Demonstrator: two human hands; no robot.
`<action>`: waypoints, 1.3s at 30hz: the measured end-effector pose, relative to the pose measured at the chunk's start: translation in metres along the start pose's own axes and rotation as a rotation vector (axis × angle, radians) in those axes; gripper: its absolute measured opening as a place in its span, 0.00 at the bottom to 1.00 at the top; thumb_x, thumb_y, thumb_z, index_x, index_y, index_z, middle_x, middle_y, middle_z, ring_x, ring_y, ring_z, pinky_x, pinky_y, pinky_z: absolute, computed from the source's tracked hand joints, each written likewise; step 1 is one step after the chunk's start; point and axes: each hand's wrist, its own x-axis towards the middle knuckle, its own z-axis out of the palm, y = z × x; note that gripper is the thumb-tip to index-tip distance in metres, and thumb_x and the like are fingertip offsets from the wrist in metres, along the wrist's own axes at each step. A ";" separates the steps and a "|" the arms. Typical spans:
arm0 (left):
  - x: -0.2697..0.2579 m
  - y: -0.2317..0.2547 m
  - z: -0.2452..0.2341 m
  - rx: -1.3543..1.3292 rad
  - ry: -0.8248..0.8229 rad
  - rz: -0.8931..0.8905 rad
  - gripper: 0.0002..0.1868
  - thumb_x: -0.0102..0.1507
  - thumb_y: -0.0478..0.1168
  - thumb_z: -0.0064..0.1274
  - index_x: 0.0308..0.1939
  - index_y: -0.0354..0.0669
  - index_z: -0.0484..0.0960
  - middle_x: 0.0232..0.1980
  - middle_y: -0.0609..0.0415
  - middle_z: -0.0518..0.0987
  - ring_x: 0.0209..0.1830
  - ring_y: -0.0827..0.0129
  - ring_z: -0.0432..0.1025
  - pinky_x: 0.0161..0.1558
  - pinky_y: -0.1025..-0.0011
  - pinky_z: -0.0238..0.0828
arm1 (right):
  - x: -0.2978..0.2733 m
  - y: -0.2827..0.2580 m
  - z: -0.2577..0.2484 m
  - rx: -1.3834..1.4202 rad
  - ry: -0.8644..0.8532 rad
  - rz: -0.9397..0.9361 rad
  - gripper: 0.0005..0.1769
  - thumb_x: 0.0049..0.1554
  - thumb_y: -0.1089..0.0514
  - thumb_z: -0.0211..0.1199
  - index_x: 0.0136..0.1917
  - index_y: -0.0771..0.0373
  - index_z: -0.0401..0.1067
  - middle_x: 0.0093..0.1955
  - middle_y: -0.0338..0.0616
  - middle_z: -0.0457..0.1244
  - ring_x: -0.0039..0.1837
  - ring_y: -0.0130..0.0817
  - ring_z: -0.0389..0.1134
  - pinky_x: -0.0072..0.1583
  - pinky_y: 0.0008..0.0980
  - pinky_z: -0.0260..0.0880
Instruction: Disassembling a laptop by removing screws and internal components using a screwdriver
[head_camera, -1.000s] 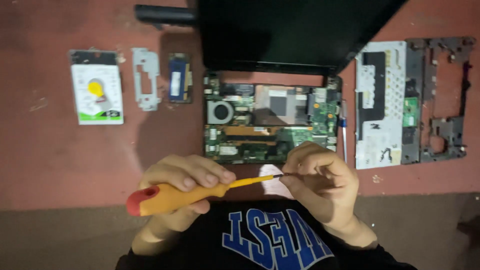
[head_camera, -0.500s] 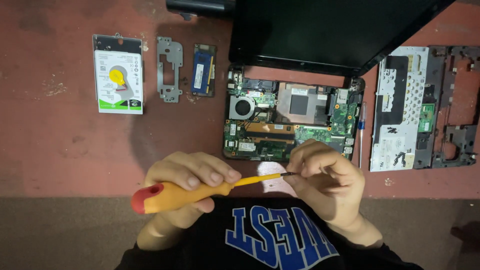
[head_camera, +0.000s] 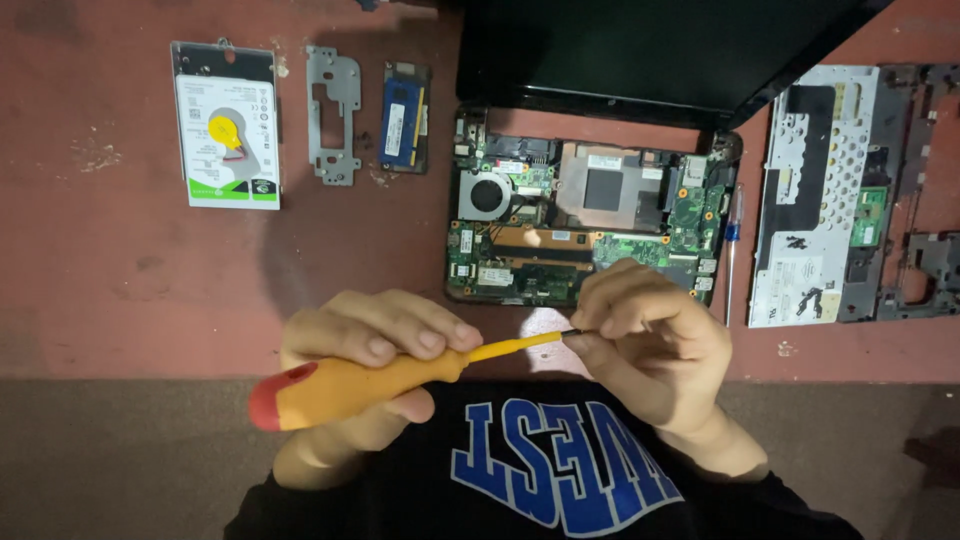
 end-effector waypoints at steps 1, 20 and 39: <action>0.000 0.000 -0.002 -0.011 -0.039 0.016 0.17 0.59 0.36 0.62 0.49 0.43 0.74 0.45 0.51 0.79 0.45 0.54 0.79 0.46 0.62 0.85 | 0.002 -0.004 0.002 -0.048 -0.009 0.017 0.15 0.48 0.73 0.64 0.45 0.60 0.65 0.42 0.43 0.64 0.45 0.34 0.67 0.51 0.32 0.71; -0.004 0.002 -0.003 0.760 -0.465 0.415 0.11 0.68 0.34 0.44 0.41 0.33 0.82 0.44 0.46 0.81 0.45 0.62 0.79 0.49 0.64 0.82 | -0.019 -0.036 0.001 -0.749 -0.650 -0.669 0.24 0.63 0.48 0.66 0.68 0.44 0.59 0.62 0.52 0.62 0.58 0.40 0.72 0.59 0.39 0.78; -0.013 -0.019 -0.062 1.384 -0.648 -0.125 0.29 0.58 0.48 0.67 0.60 0.46 0.75 0.74 0.45 0.57 0.76 0.41 0.46 0.71 0.32 0.41 | -0.035 0.010 0.002 -0.746 -0.080 -0.398 0.14 0.54 0.63 0.64 0.48 0.69 0.62 0.48 0.67 0.64 0.48 0.55 0.73 0.51 0.46 0.81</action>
